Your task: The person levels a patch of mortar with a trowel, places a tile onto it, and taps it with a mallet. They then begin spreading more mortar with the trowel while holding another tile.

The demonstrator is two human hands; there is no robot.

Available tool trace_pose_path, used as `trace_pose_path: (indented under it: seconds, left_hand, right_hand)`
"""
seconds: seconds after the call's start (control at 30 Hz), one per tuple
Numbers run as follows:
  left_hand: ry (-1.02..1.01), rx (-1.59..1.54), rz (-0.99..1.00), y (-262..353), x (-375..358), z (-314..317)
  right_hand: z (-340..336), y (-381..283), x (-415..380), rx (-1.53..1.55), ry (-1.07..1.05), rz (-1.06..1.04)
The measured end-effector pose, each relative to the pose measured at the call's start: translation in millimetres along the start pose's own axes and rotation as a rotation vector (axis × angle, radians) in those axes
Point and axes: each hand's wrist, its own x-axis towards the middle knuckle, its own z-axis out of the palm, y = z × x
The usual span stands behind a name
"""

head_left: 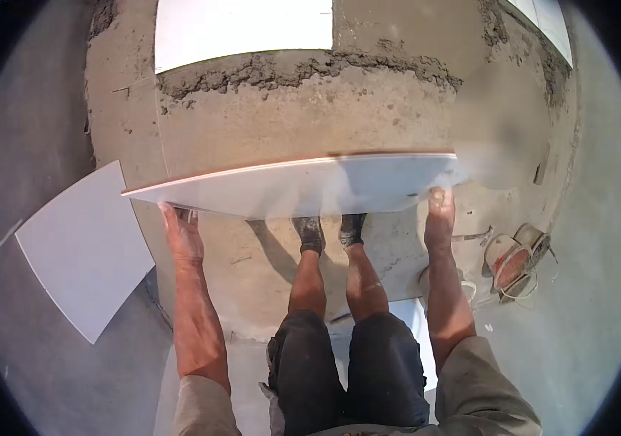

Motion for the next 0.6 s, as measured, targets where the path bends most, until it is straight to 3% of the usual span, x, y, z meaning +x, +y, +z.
trace_pose_path:
  seconds: [0.1,0.23,0.27,0.3,0.37,0.43,0.53,0.6]
  left_hand:
    - [0.003,0.032,-0.008,3,14,3]
    - [0.041,0.007,0.097,21,14,20]
    - [0.076,0.118,0.094,31,11,24]
    - [0.108,0.232,0.097,41,12,29]
    - [0.117,0.262,0.097,64,18,38]
    - [0.132,0.424,-0.03,105,14,50]
    - [0.066,0.452,0.011,159,-10,56]
    - [-0.006,0.478,-0.002,198,-49,64]
  right_hand:
    - [14,-2,12,-0.092,0.066,-0.008]
    - [12,-7,34,-0.007,-0.013,-0.078]
    - [11,-10,40,0.011,-0.044,-0.11]
    - [7,-20,46,0.017,-0.034,-0.127]
    - [-7,-51,51,-0.292,-0.036,-0.059]
    - [-15,-103,45,-0.209,-0.067,-0.069]
    - [-52,-152,43,-0.358,0.088,-0.249]
    - [-86,-173,29,-0.358,0.052,-0.126]
